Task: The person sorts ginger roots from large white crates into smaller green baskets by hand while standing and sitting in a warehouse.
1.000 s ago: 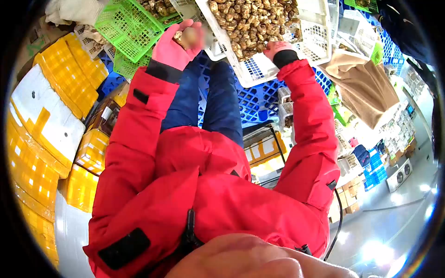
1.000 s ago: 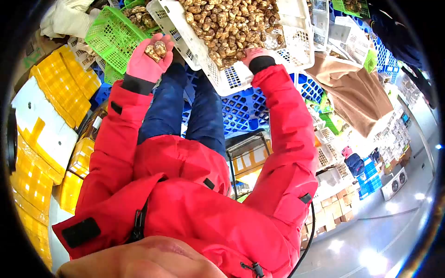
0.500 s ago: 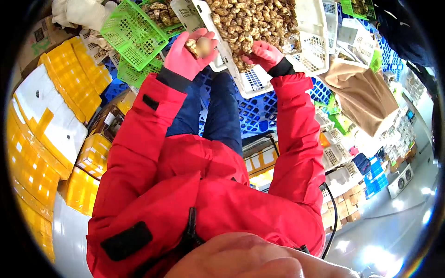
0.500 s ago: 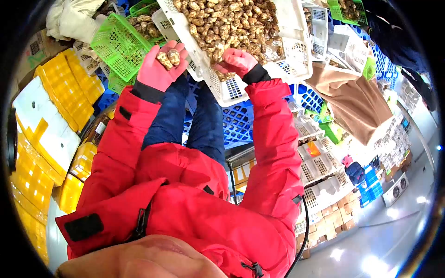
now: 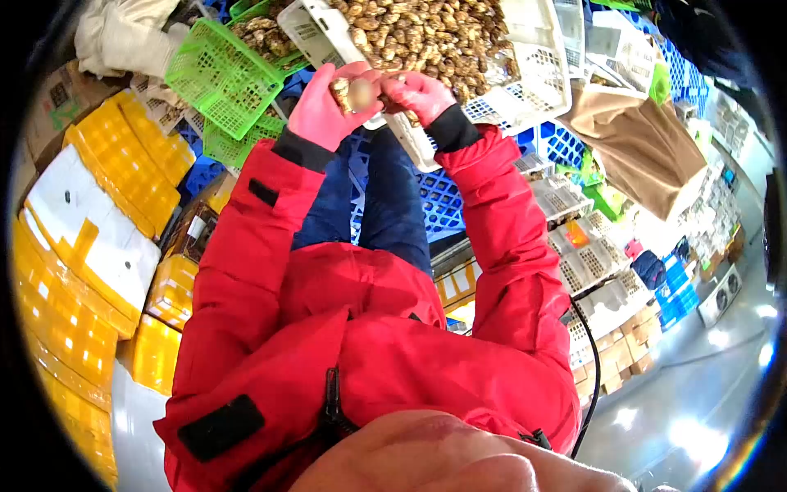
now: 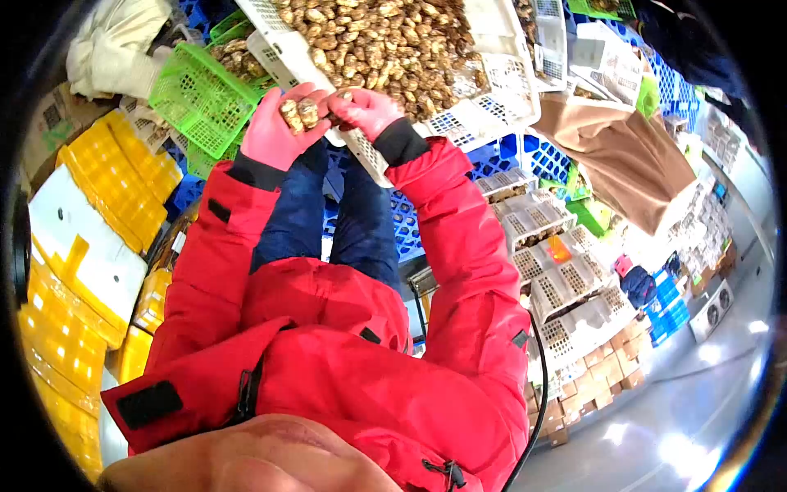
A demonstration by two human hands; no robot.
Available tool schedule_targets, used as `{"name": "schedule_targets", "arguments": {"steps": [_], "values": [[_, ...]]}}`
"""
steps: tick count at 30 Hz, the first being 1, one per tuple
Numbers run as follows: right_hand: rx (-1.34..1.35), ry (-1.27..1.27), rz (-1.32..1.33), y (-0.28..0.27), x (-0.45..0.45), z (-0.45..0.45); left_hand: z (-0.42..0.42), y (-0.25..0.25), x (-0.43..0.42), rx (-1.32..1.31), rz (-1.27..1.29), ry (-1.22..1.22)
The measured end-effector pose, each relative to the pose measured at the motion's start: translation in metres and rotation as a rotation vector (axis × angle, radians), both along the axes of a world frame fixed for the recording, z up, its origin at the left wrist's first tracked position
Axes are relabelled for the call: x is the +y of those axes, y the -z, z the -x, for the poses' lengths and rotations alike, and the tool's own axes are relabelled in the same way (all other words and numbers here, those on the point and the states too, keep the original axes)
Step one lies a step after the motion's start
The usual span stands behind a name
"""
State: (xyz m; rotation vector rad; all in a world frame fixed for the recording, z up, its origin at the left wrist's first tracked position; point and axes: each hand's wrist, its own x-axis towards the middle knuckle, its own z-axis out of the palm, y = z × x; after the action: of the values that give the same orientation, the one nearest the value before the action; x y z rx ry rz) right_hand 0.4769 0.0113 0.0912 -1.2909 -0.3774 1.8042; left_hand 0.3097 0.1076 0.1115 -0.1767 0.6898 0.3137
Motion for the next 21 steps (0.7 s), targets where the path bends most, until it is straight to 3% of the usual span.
{"name": "schedule_targets", "arguments": {"steps": [5, 10, 13, 15, 17, 19, 21], "values": [[-0.015, 0.007, 0.192, -0.01, -0.022, 0.012, 0.017, 0.018, -0.003, -0.065, 0.005, -0.029], [-0.123, 0.015, 0.26, -0.001, -0.035, 0.013, 0.022, 0.023, -0.002, -0.057, -0.025, -0.024], [-0.086, 0.144, 0.183, -0.006, -0.027, 0.007, 0.017, 0.018, -0.004, -0.017, -0.036, -0.011], [-0.553, 0.152, 0.038, 0.0, -0.022, -0.011, 0.015, 0.017, -0.004, -0.006, -0.033, -0.013], [-0.643, 0.197, 0.169, 0.028, -0.026, -0.038, 0.013, 0.011, -0.005, 0.011, -0.066, -0.023], [-1.155, -0.399, 0.506, 0.044, -0.033, -0.073, 0.014, 0.008, -0.004, 0.001, -0.09, -0.03], [-1.57, -0.811, 0.764, 0.074, -0.031, -0.066, 0.015, 0.009, -0.005, -0.04, -0.097, -0.034]]}}
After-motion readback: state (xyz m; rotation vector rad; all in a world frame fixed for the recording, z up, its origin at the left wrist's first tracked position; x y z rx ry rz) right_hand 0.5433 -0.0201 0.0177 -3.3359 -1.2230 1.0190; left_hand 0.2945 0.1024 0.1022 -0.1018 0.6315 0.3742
